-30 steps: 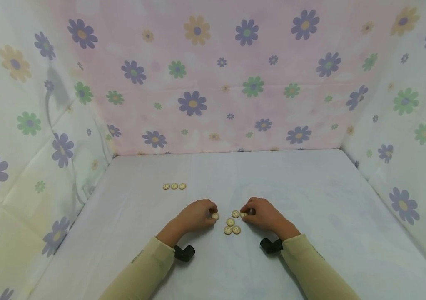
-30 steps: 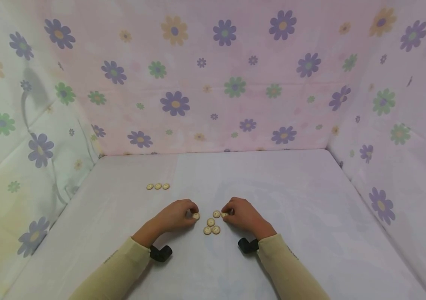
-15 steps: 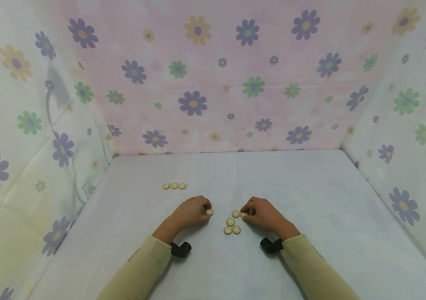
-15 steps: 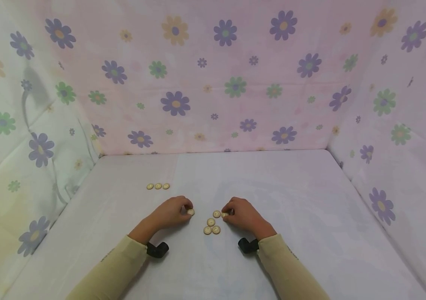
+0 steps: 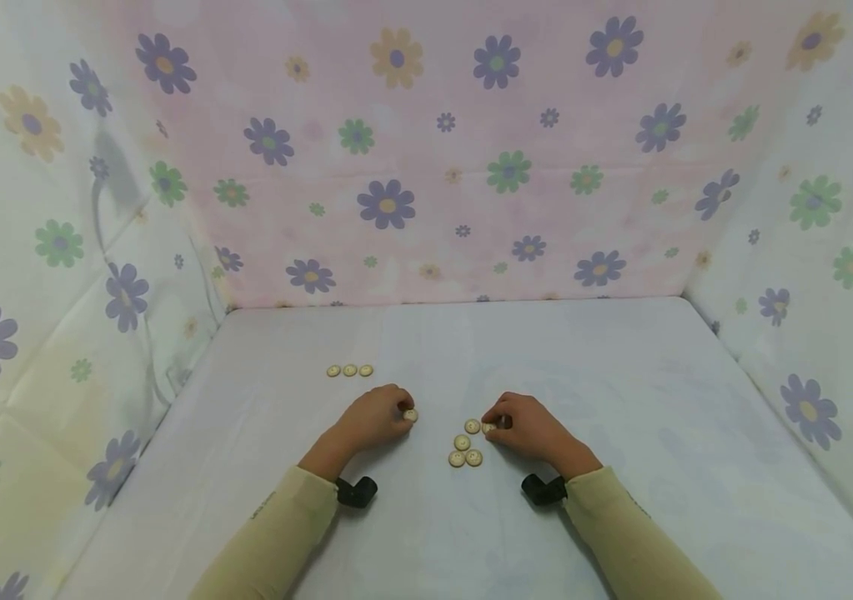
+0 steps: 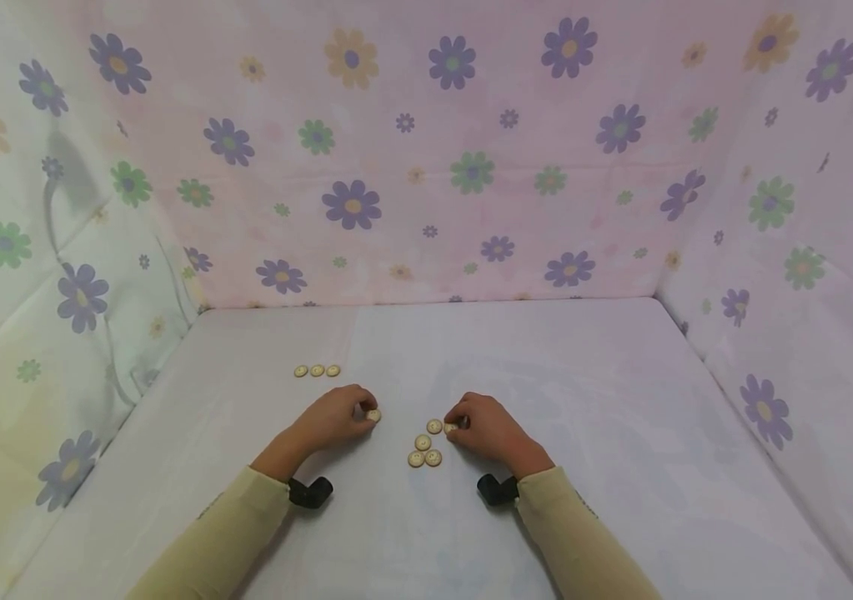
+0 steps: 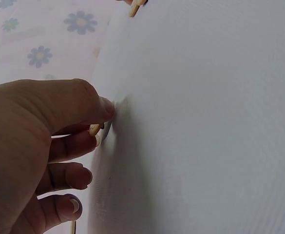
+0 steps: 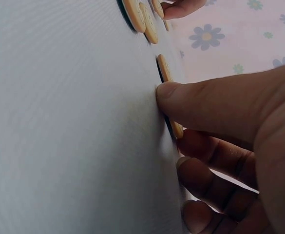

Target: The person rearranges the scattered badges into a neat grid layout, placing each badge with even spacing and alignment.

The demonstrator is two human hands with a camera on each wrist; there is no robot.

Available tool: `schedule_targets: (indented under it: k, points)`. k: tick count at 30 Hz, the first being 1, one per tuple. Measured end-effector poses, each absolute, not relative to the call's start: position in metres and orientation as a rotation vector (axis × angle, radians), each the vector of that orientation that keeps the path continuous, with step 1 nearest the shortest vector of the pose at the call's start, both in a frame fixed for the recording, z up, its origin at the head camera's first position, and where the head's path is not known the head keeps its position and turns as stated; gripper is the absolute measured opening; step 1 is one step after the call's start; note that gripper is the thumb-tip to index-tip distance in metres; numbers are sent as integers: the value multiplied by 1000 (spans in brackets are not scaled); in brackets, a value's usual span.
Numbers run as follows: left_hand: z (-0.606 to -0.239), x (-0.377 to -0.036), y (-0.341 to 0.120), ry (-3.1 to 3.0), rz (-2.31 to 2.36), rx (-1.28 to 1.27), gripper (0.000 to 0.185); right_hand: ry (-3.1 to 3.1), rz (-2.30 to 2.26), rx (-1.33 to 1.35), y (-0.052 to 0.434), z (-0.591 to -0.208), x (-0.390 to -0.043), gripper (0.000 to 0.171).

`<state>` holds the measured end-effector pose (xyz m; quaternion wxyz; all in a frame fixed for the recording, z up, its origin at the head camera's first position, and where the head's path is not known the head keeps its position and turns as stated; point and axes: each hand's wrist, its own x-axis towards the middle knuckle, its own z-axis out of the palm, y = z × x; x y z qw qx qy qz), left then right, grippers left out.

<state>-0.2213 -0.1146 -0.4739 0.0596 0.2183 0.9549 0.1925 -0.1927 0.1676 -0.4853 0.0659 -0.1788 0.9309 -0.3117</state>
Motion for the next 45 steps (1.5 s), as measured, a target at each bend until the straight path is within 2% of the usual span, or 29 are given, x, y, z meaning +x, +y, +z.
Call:
schedule_targets:
  k: [19,45]
  points:
    - [-469,-228,-133,2934,554,521,26,2822,-929,-515,168,-487,-193,17]
    - [-473,-247,-158,2991,587,455,22,2820,-936,-517,168,-489,-193,18]
